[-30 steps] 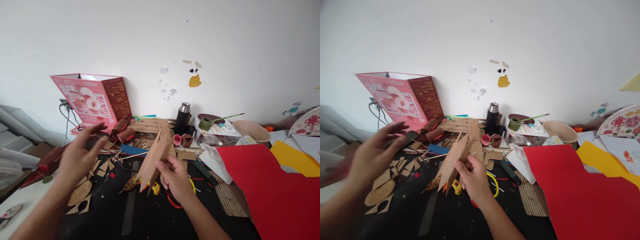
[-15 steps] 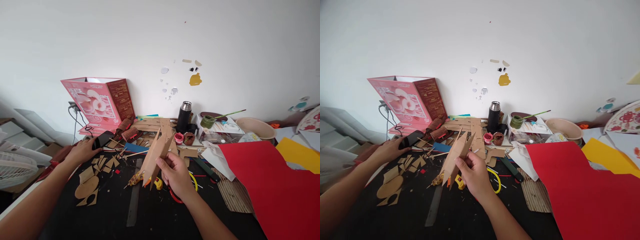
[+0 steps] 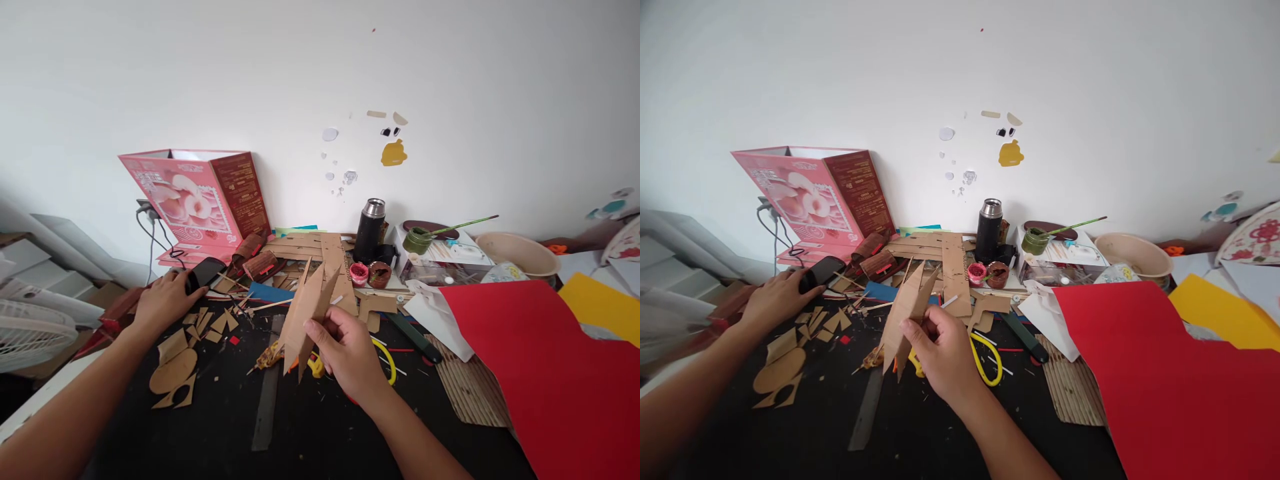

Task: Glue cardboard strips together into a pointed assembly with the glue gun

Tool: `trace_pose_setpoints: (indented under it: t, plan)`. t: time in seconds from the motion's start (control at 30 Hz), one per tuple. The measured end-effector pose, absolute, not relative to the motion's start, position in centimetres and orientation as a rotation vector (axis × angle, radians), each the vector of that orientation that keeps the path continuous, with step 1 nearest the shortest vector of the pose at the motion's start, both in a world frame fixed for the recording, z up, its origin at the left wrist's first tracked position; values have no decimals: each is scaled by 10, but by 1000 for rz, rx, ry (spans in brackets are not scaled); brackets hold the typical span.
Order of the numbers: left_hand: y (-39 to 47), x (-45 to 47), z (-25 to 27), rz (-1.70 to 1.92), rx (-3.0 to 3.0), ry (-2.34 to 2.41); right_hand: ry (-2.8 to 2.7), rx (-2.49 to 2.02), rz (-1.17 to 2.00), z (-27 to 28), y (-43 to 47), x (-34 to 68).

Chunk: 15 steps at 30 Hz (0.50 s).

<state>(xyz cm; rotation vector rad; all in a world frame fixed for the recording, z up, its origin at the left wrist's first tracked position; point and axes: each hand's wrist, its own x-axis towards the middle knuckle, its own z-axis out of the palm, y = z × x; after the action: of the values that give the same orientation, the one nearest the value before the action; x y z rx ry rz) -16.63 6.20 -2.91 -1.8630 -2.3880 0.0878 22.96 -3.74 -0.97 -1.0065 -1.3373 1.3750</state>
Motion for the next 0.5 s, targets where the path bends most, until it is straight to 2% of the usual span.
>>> trace_pose_setpoints:
  t: [0.5]
  plan:
    - [67,-140,-20,-44,-1822,-2473,-1441,-1067,1321,-10,-41,229]
